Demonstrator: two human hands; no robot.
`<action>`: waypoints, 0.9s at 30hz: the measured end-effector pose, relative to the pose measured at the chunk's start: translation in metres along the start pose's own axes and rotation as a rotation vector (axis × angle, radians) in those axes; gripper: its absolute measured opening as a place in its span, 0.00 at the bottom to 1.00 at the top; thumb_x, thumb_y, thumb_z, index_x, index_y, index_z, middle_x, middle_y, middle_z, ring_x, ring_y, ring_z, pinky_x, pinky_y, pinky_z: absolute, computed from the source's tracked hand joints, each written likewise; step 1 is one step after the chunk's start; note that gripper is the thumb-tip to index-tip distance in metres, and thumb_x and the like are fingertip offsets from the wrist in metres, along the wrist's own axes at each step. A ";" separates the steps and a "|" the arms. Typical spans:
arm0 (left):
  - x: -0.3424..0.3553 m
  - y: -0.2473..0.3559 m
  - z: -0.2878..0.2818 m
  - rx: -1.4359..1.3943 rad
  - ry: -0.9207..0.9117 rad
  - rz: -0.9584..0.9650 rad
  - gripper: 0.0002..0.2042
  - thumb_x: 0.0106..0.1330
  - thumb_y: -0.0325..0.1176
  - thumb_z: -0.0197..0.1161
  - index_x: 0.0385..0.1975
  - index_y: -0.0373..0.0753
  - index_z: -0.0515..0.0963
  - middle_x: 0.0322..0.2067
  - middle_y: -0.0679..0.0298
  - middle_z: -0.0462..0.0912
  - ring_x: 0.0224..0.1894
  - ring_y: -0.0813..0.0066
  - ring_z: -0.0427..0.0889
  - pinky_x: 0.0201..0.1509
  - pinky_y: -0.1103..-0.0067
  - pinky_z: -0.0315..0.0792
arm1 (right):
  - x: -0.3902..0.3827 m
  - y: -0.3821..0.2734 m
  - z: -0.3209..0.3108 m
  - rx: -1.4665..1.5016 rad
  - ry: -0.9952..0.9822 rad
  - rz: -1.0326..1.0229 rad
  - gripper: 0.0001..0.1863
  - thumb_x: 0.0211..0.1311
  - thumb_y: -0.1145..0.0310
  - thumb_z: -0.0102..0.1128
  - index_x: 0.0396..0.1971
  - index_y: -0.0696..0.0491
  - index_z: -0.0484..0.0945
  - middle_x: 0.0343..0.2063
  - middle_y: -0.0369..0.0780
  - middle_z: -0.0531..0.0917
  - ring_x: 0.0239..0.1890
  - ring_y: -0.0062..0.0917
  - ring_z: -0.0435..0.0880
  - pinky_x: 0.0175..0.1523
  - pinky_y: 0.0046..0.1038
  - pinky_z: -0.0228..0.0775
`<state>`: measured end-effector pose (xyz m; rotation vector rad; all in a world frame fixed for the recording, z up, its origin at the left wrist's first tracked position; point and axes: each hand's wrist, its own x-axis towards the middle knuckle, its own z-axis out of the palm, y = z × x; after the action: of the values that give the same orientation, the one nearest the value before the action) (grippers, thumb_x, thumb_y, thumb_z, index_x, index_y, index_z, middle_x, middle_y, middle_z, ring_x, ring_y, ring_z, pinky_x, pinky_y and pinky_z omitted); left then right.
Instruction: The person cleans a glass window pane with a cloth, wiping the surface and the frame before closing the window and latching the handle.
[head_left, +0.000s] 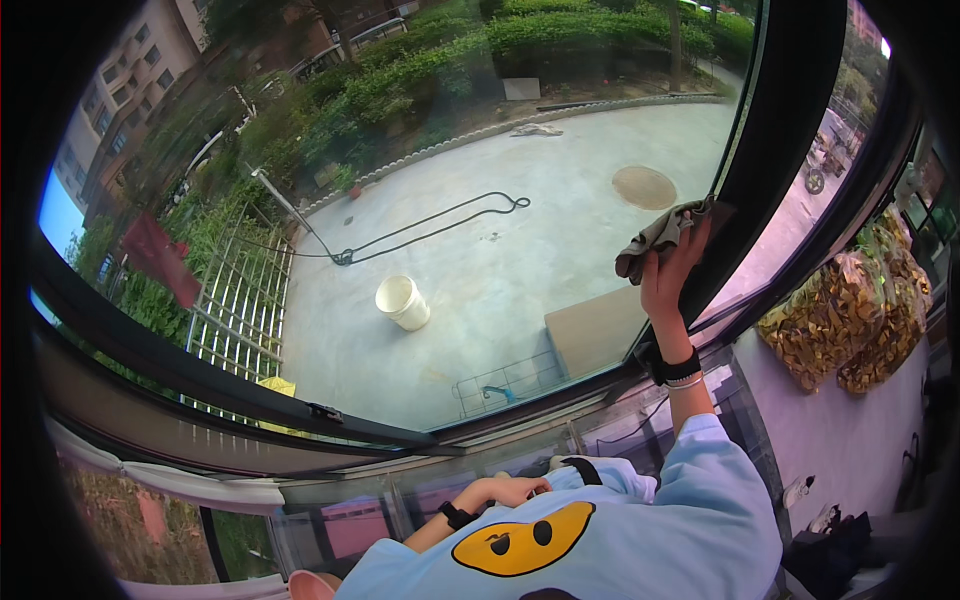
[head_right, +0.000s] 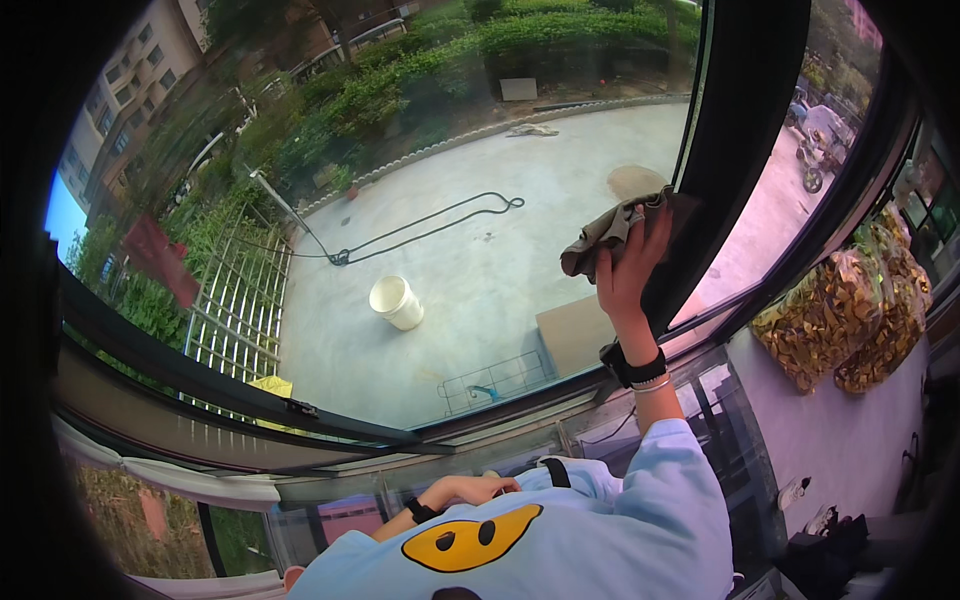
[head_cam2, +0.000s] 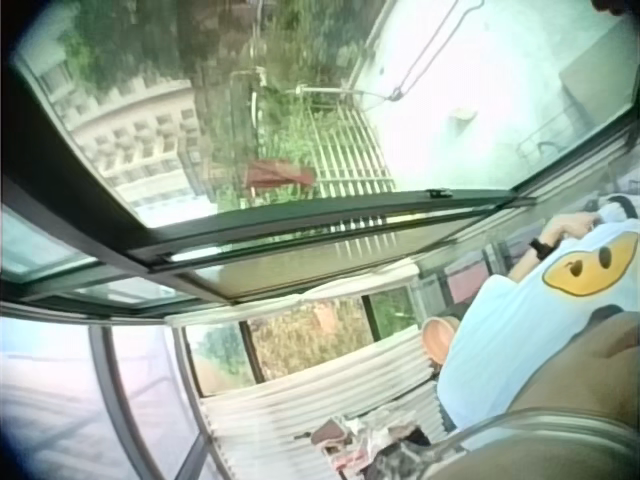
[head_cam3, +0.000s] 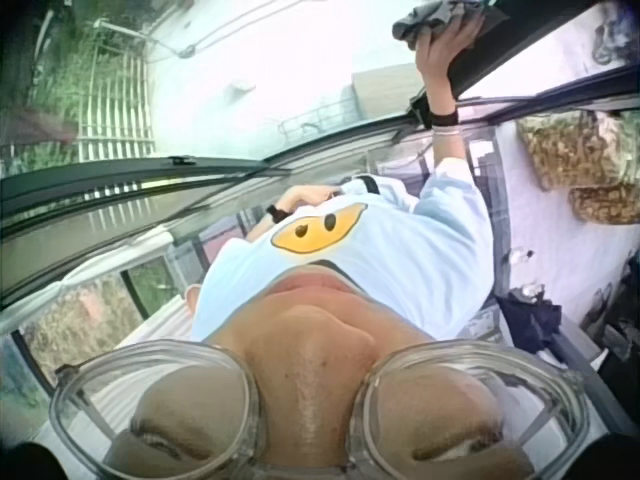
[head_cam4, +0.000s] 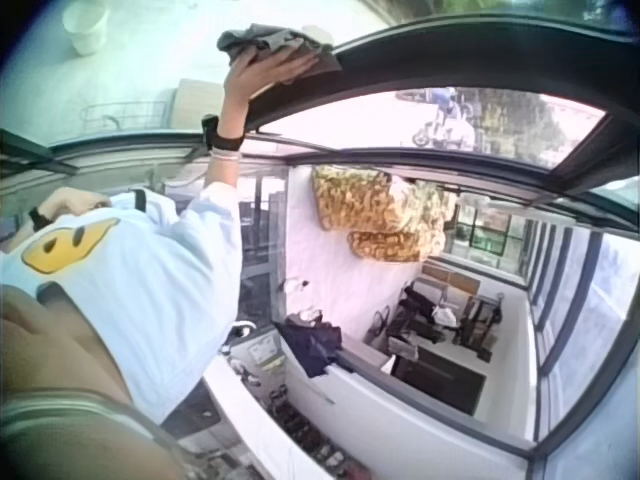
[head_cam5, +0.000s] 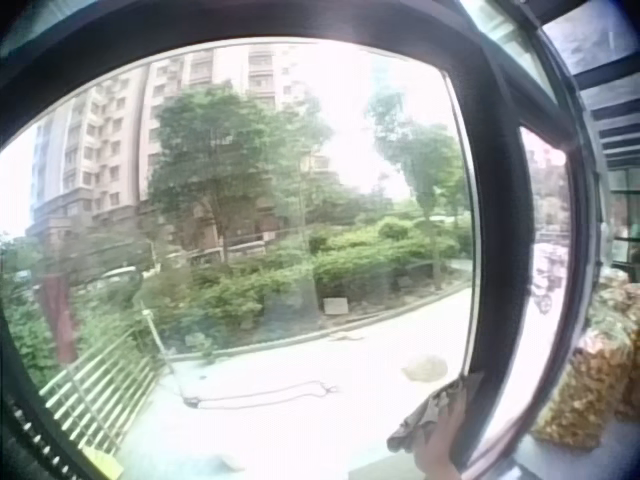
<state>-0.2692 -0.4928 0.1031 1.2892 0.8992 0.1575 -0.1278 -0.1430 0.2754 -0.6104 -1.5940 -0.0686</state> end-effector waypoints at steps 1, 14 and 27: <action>0.004 -0.002 -0.001 0.049 -0.004 -0.002 0.27 0.59 0.44 0.63 0.55 0.36 0.66 0.46 0.59 0.74 0.45 0.71 0.71 0.50 0.76 0.66 | 0.003 -0.001 0.000 -0.027 0.010 -0.034 0.35 0.60 0.56 0.47 0.65 0.58 0.53 0.65 0.58 0.48 0.67 0.55 0.45 0.67 0.52 0.37; 0.078 -0.066 -0.023 -0.483 -0.227 -0.163 0.16 0.43 0.26 0.60 0.36 0.39 0.72 0.32 0.77 0.70 0.36 0.86 0.65 0.42 0.88 0.59 | 0.135 -0.010 -0.025 -0.113 0.010 -0.311 0.36 0.55 0.49 0.53 0.63 0.49 0.60 0.65 0.52 0.52 0.65 0.52 0.51 0.66 0.51 0.39; 0.077 -0.027 -0.021 -0.477 -0.187 -0.125 0.13 0.50 0.34 0.62 0.37 0.40 0.78 0.29 0.74 0.76 0.31 0.87 0.72 0.33 0.87 0.64 | 0.286 -0.035 -0.046 -0.347 0.199 -0.536 0.31 0.62 0.55 0.47 0.64 0.51 0.58 0.64 0.48 0.57 0.65 0.45 0.55 0.67 0.42 0.44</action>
<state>-0.2417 -0.4412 0.0420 0.7878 0.7227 0.1400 -0.0979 -0.0939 0.5610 -0.4069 -1.5222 -0.7939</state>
